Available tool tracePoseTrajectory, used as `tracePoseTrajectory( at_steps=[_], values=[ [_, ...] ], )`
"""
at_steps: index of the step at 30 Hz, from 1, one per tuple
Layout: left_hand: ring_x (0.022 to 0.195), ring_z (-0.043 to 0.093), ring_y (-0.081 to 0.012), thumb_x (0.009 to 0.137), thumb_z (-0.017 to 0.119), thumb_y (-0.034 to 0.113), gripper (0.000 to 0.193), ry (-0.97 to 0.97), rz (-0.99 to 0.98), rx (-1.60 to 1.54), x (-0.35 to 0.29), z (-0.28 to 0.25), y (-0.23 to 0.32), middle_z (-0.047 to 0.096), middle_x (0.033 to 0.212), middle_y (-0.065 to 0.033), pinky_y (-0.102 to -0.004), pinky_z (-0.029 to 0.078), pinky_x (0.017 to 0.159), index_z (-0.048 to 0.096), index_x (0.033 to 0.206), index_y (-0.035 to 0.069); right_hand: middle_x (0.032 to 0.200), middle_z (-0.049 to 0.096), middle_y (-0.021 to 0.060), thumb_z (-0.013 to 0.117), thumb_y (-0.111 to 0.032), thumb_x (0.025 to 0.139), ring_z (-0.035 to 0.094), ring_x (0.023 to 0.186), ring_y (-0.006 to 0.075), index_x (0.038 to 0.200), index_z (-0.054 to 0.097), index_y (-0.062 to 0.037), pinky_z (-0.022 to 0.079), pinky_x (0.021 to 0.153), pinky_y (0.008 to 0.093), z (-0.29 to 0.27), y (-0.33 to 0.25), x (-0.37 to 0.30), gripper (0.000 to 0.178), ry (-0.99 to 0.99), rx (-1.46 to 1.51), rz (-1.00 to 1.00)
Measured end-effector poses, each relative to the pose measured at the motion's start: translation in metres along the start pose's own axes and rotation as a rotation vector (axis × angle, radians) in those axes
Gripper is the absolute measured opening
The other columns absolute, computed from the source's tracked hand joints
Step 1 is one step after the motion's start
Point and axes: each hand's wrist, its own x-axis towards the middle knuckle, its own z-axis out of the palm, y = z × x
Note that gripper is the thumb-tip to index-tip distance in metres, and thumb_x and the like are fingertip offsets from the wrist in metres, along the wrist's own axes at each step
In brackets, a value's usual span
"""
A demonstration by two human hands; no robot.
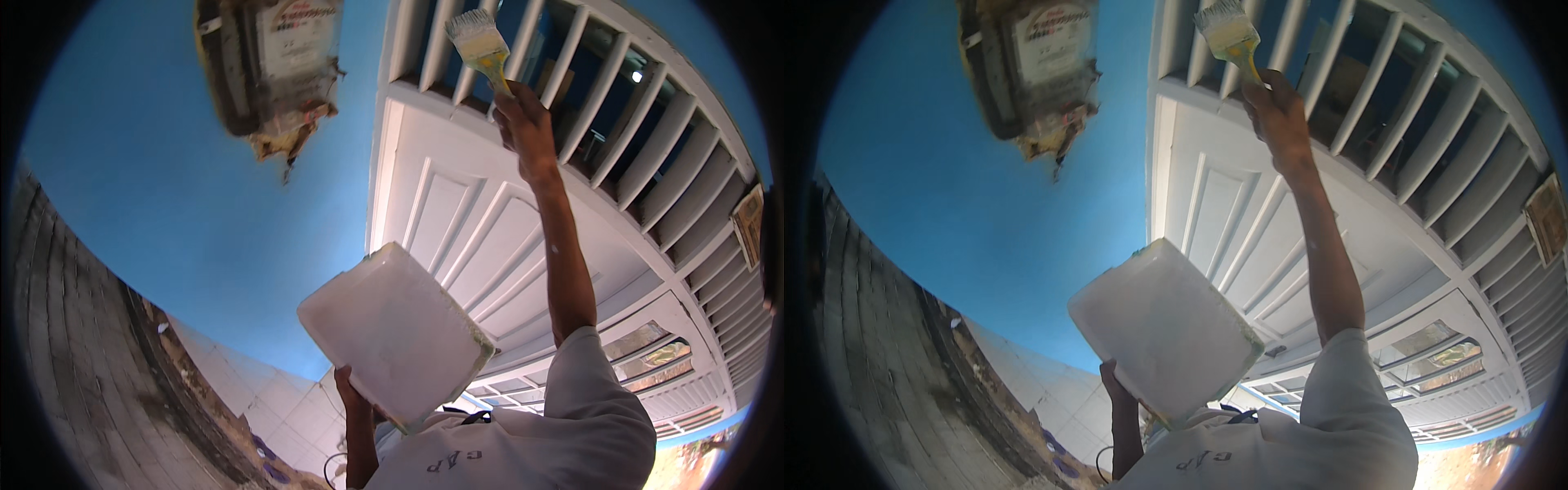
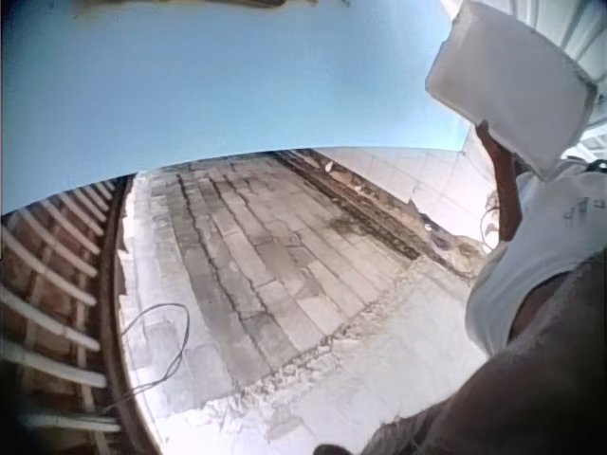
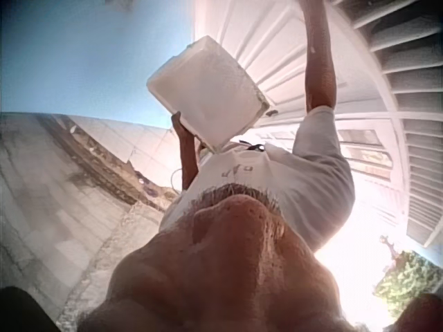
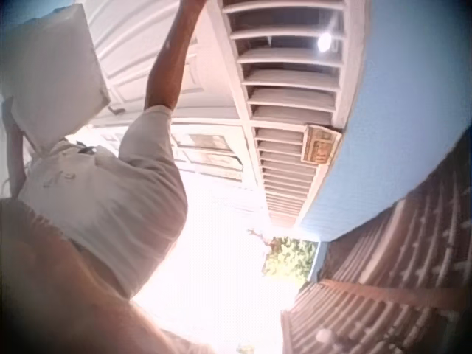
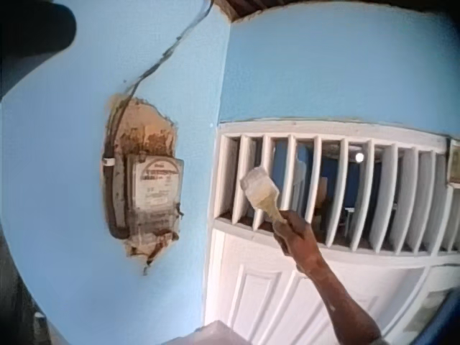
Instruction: The person paints the white door frame and upper grille using a brush and paint tray. They repeatedly dip the brush into the tray and apply white paint to the vertical bars and horizontal sections of the door frame.
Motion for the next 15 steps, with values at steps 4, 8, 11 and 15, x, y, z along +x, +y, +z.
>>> tracePoseTrajectory(
  at_steps=[4, 8, 11, 15],
  values=[
    [0.115, 0.058, -0.0315, 0.08, 0.056, 0.037, 0.069, -0.01, -0.045, 0.015, 0.001, 0.02, 0.01, 0.057, 0.123, -0.0159, -0.0448, 0.051, 0.095, 0.043, 0.138, 0.002, 0.08, 0.062, 0.0009, 0.061, -0.013, 0.095, 0.046, 0.055, 0.0039, 0.122, 0.066, -0.0024, 0.038, 0.049, 0.0216, -0.02, -0.006, -0.086, 0.03, -0.354, -0.475, 0.176],
    [0.107, 0.06, -0.0304, 0.085, 0.054, 0.039, 0.062, 0.021, 0.025, 0.056, 0.009, 0.012, 0.002, 0.059, 0.114, -0.0173, -0.0438, 0.052, 0.09, 0.048, 0.131, -0.002, 0.085, 0.065, 0.004, 0.072, -0.007, 0.087, 0.062, 0.066, 0.0142, 0.125, 0.069, -0.0173, 0.055, 0.063, 0.0311, -0.012, 0.03, -0.146, 0.04, -0.807, -0.974, -0.288],
    [0.109, 0.06, -0.031, 0.084, 0.055, 0.039, 0.067, -0.04, 0.017, 0.074, 0.013, 0.014, 0.003, 0.056, 0.12, -0.0182, -0.0441, 0.052, 0.091, 0.043, 0.136, -0.001, 0.081, 0.058, 0.0035, 0.07, -0.013, 0.086, 0.064, 0.065, 0.0163, 0.122, 0.069, -0.0204, 0.053, 0.058, 0.0323, 0.001, 0.068, -0.176, 0.036, -0.88, -1.186, -0.43],
    [0.111, 0.059, -0.0321, 0.083, 0.055, 0.038, 0.068, -0.062, -0.007, 0.066, 0.009, 0.016, 0.0, 0.056, 0.123, -0.0193, -0.0449, 0.052, 0.092, 0.042, 0.138, -0.001, 0.09, 0.057, 0.0057, 0.068, -0.011, 0.084, 0.065, 0.069, 0.0174, 0.122, 0.066, -0.018, 0.051, 0.056, 0.0327, 0.027, 0.102, -0.192, 0.039, -0.943, -1.281, -0.47]
  ],
)
